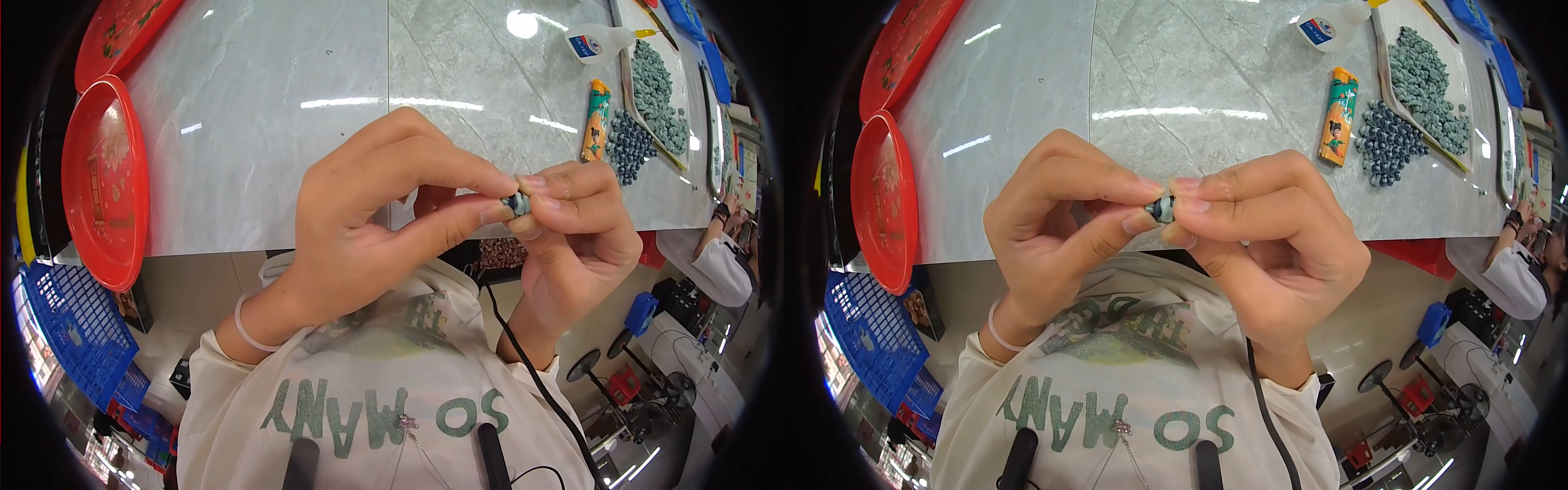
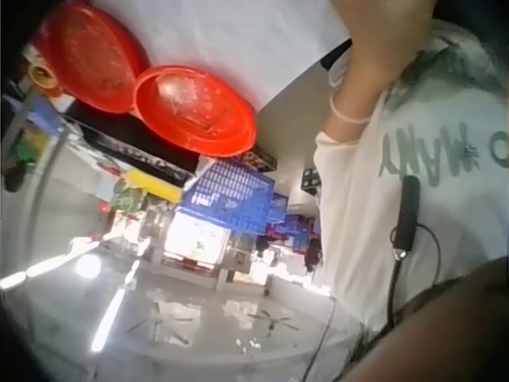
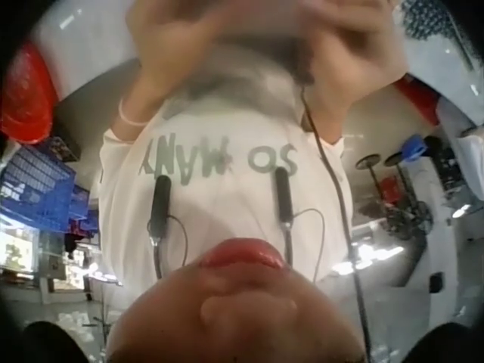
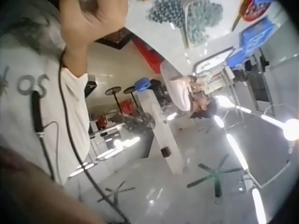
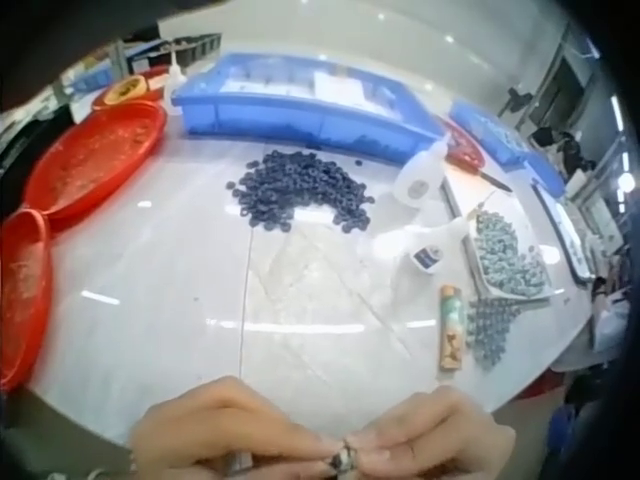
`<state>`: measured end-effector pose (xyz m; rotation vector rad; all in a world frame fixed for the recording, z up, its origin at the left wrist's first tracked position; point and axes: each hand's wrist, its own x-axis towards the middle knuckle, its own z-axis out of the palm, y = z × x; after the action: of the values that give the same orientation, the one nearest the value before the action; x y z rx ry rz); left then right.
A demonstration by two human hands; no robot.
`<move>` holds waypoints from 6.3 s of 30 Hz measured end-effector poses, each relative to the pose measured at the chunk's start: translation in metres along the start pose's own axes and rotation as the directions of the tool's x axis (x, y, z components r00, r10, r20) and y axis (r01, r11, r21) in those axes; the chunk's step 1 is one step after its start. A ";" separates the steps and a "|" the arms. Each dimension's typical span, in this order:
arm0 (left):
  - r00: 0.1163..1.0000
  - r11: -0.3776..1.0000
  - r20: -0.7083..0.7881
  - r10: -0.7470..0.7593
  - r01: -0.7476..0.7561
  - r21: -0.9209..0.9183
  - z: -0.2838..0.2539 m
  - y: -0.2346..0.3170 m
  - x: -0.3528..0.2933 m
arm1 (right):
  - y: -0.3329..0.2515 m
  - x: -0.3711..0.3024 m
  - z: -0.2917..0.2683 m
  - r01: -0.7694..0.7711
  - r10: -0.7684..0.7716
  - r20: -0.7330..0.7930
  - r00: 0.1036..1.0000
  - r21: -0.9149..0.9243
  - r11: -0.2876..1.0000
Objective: Assembling small plastic toy components at a factory workbench.
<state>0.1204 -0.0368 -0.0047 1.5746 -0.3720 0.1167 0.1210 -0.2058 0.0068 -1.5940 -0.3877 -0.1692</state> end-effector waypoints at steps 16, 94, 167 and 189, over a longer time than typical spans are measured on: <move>0.998 0.999 -0.053 -0.028 0.027 -0.033 0.008 -0.003 -0.001 | 0.012 -0.012 -0.083 -0.101 0.128 -0.179 0.976 0.151 0.983; 0.937 0.931 0.015 -0.350 0.350 -0.104 0.030 0.014 0.006 | -0.016 0.010 -0.075 -0.031 0.015 -0.268 0.963 -0.057 0.998; 0.972 0.864 0.122 -0.203 0.236 -0.445 0.009 0.001 0.001 | -0.022 0.009 -0.005 0.471 -0.424 0.208 0.881 -0.447 0.760; 0.918 0.918 0.043 0.393 -0.395 0.041 0.015 -0.014 0.005 | -0.003 -0.005 -0.015 -0.106 0.112 -0.012 0.994 0.236 0.966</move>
<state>0.1270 -0.0529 -0.0168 1.5337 -0.7164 0.4146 0.1171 -0.2214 0.0093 -1.3735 -0.2886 -0.0562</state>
